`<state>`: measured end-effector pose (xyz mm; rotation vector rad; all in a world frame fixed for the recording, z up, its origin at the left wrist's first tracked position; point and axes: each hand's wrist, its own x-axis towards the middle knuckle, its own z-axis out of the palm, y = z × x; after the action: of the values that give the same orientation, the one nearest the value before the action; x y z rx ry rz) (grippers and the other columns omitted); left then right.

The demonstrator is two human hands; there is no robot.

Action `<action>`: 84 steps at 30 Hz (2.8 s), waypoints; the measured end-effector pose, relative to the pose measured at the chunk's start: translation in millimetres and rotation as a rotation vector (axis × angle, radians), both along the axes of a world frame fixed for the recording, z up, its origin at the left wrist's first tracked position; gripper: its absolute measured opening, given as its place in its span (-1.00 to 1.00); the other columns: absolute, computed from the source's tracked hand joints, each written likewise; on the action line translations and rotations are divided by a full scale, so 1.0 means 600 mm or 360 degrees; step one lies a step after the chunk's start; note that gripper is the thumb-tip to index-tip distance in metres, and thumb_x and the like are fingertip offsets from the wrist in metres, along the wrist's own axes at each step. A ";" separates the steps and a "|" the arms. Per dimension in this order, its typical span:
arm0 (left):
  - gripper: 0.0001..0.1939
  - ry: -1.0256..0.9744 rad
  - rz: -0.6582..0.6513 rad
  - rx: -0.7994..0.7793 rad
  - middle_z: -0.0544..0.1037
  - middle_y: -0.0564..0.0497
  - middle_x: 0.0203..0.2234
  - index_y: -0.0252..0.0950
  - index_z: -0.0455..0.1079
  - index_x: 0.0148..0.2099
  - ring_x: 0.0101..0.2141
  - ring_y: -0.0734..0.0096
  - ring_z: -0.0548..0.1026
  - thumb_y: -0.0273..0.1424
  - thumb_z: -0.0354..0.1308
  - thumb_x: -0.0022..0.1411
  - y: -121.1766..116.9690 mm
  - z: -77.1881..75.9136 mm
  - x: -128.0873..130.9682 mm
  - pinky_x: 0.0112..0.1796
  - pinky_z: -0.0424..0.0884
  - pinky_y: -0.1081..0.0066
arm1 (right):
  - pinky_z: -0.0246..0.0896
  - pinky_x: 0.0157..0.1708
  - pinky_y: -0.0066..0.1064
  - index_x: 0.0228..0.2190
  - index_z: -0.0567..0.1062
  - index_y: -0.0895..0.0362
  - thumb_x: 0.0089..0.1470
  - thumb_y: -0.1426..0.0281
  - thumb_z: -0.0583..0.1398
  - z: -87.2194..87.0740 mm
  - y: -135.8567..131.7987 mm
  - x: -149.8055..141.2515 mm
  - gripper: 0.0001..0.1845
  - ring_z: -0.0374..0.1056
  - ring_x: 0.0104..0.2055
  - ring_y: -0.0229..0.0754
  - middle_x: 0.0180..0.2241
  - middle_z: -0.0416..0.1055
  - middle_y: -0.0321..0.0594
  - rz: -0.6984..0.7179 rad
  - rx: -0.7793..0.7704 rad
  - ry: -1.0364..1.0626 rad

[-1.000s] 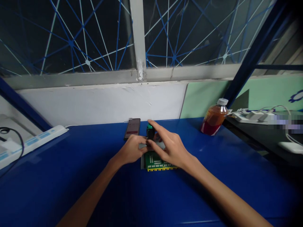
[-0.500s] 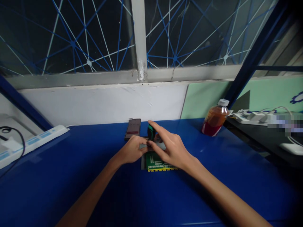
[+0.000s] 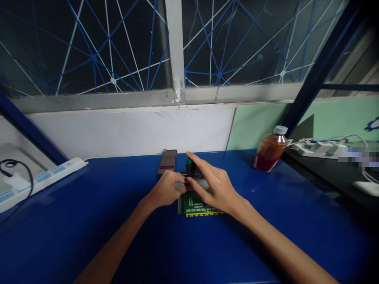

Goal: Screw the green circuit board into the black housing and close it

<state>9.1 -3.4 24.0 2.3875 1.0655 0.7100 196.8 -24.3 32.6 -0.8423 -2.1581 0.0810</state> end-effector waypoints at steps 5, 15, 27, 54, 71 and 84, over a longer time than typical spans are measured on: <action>-0.75 0.0023 -0.0016 -0.0046 0.56 0.03 -0.51 -0.37 0.49 -0.44 -0.44 0.41 0.45 -0.37 0.08 0.20 -0.002 0.003 0.000 -0.41 0.29 0.47 | 0.32 -0.28 -0.26 0.26 -0.07 0.07 0.17 0.37 0.04 0.002 -0.002 0.000 -0.33 0.37 -0.23 -0.12 -0.11 0.38 -0.13 0.0006 -0.0010 -0.0015; -0.74 0.0021 0.0014 0.0042 0.52 -0.01 -0.52 -0.35 0.48 -0.46 -0.47 0.43 0.43 -0.36 0.10 0.21 -0.001 0.005 0.000 -0.40 0.29 0.44 | 0.32 -0.25 -0.24 0.26 -0.07 0.07 0.19 0.37 0.01 0.002 -0.004 0.001 -0.34 0.38 -0.21 -0.11 -0.13 0.39 -0.11 -0.0005 -0.0006 -0.0026; -0.79 0.0034 -0.0014 0.0057 0.53 -0.01 -0.46 -0.35 0.48 -0.42 -0.43 0.42 0.43 -0.34 0.13 0.18 0.001 -0.002 -0.001 -0.35 0.31 0.42 | 0.35 -0.26 -0.24 0.27 -0.12 0.06 0.19 0.39 0.00 -0.002 -0.005 0.000 -0.33 0.39 -0.23 -0.11 -0.08 0.38 -0.09 -0.0002 -0.0005 -0.0020; -0.80 -0.0055 -0.0036 -0.0008 0.54 0.00 -0.48 -0.35 0.49 -0.44 -0.44 0.42 0.46 -0.40 0.11 0.18 -0.001 0.002 0.001 -0.38 0.32 0.44 | 0.37 -0.28 -0.20 0.28 -0.17 0.06 0.19 0.37 0.00 0.002 -0.007 0.001 -0.29 0.39 -0.22 -0.09 -0.05 0.36 -0.05 -0.0006 -0.0005 -0.0009; -0.81 -0.0083 0.0021 -0.0047 0.56 -0.02 -0.50 -0.37 0.51 -0.44 -0.46 0.41 0.47 -0.38 0.15 0.14 0.003 -0.002 0.000 -0.37 0.37 0.42 | 0.35 -0.21 -0.17 0.27 -0.10 0.10 0.21 0.37 -0.01 0.004 -0.007 0.003 -0.35 0.36 -0.14 -0.05 -0.05 0.35 -0.07 -0.0010 -0.0049 -0.0068; -0.81 -0.0150 -0.0091 -0.0087 0.59 0.01 -0.43 -0.29 0.56 -0.36 -0.37 0.40 0.51 -0.48 0.10 0.15 -0.001 0.007 0.004 -0.31 0.35 0.44 | 0.32 -0.33 -0.25 0.25 -0.04 0.13 0.22 0.39 -0.01 -0.003 -0.004 0.002 -0.40 0.38 -0.28 -0.12 -0.17 0.42 -0.12 0.0043 -0.0086 -0.0021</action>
<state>11.4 -3.9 28.3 2.3045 0.9617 0.7557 197.9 -26.6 30.6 -0.8466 -2.1884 0.1489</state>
